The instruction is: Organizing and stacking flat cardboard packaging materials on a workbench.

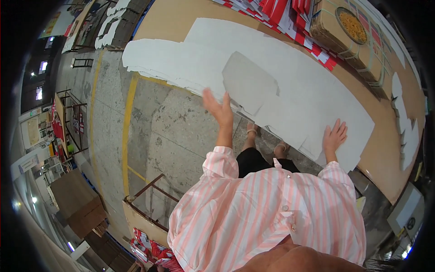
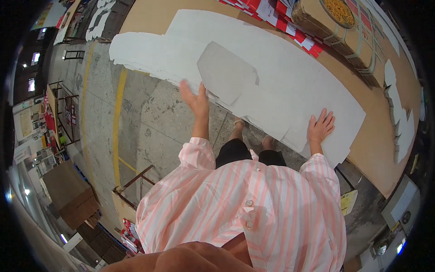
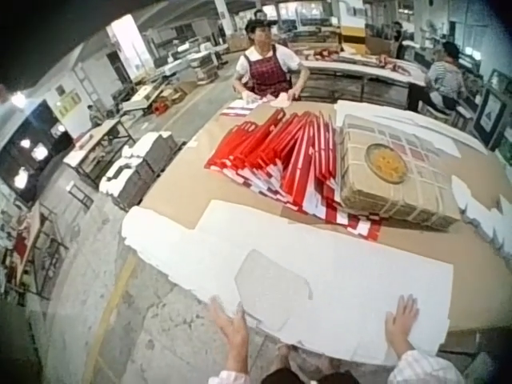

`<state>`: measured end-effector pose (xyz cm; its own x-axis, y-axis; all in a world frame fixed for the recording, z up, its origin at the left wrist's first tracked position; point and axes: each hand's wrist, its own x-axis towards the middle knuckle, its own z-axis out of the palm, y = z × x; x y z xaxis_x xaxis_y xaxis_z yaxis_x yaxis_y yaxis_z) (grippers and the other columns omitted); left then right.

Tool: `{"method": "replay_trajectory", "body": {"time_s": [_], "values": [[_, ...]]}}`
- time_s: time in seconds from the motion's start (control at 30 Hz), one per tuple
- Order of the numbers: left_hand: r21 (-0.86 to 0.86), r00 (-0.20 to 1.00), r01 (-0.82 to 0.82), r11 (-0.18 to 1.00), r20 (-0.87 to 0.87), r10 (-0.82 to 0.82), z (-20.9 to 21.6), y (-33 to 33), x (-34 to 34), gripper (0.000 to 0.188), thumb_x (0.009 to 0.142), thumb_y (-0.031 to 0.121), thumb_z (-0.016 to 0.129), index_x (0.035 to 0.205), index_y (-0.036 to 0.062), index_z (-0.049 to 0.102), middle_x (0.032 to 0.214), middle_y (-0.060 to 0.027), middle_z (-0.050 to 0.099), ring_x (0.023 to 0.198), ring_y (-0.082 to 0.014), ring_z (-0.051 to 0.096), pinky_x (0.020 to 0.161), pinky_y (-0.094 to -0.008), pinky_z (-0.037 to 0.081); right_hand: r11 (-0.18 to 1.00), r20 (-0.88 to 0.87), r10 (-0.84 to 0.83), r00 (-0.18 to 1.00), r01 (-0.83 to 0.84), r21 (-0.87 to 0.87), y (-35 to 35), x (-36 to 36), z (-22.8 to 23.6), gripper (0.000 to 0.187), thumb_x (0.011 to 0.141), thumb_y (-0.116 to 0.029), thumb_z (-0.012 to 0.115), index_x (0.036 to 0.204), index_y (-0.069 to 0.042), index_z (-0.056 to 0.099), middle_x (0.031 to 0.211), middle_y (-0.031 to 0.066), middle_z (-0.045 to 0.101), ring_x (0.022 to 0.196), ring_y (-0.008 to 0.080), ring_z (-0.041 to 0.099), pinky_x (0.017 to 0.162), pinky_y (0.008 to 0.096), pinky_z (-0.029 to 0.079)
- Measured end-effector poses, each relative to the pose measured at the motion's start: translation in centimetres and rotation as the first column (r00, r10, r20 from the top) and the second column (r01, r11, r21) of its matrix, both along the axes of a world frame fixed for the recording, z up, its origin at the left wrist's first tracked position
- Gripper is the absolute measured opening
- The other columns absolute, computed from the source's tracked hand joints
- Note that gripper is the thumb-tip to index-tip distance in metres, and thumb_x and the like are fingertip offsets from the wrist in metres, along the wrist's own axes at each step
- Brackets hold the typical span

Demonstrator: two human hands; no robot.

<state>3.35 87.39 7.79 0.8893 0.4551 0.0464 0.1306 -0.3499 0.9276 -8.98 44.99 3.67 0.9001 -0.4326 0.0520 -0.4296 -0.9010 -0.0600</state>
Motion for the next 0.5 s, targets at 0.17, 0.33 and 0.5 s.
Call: {"method": "replay_trajectory", "body": {"time_s": [0.17,0.33,0.5], "values": [[-0.999,0.962,-0.024,-0.029,-0.015,-0.272,1.1,-2.4,-1.3,0.063,0.083,0.041,0.057,0.13,0.0036,0.037,0.123,-0.0155,0.048,0.111,-0.0258,0.047,0.093,-0.0393,0.037,0.998,0.017,-0.002,1.0,0.003,-0.055,-0.9,-0.6,-0.4,0.065,0.082,-0.043,0.048,0.137,-0.017,0.026,0.143,0.0135,0.018,0.132,0.0341,0.013,0.102,0.0542,0.01],[-0.752,0.93,-0.076,0.654,-0.291,-0.227,-0.5,0.8,-0.1,0.053,0.08,0.032,0.064,0.112,-0.0062,0.046,0.102,-0.0161,0.056,0.089,-0.0246,0.056,0.075,-0.0381,0.046,0.999,0.046,0.044,0.998,-0.045,0.03,0.5,0.9,-0.4,0.063,0.08,-0.042,0.051,0.134,-0.015,0.033,0.139,0.0166,0.026,0.13,0.0364,0.018,0.101,0.0562,0.014],[-0.063,0.923,0.31,0.949,-0.221,-0.316,1.3,-4.3,0.3,0.036,0.08,0.023,0.064,0.099,-0.0058,0.054,0.092,-0.0131,0.059,0.082,-0.0164,0.054,0.07,-0.0322,0.047,0.992,0.02,-0.111,0.994,0.11,0.063,-1.7,-0.6,1.7,0.065,0.082,-0.043,0.048,0.136,-0.013,0.027,0.141,0.016,0.021,0.131,0.0363,0.014,0.103,0.0564,0.009]]}}
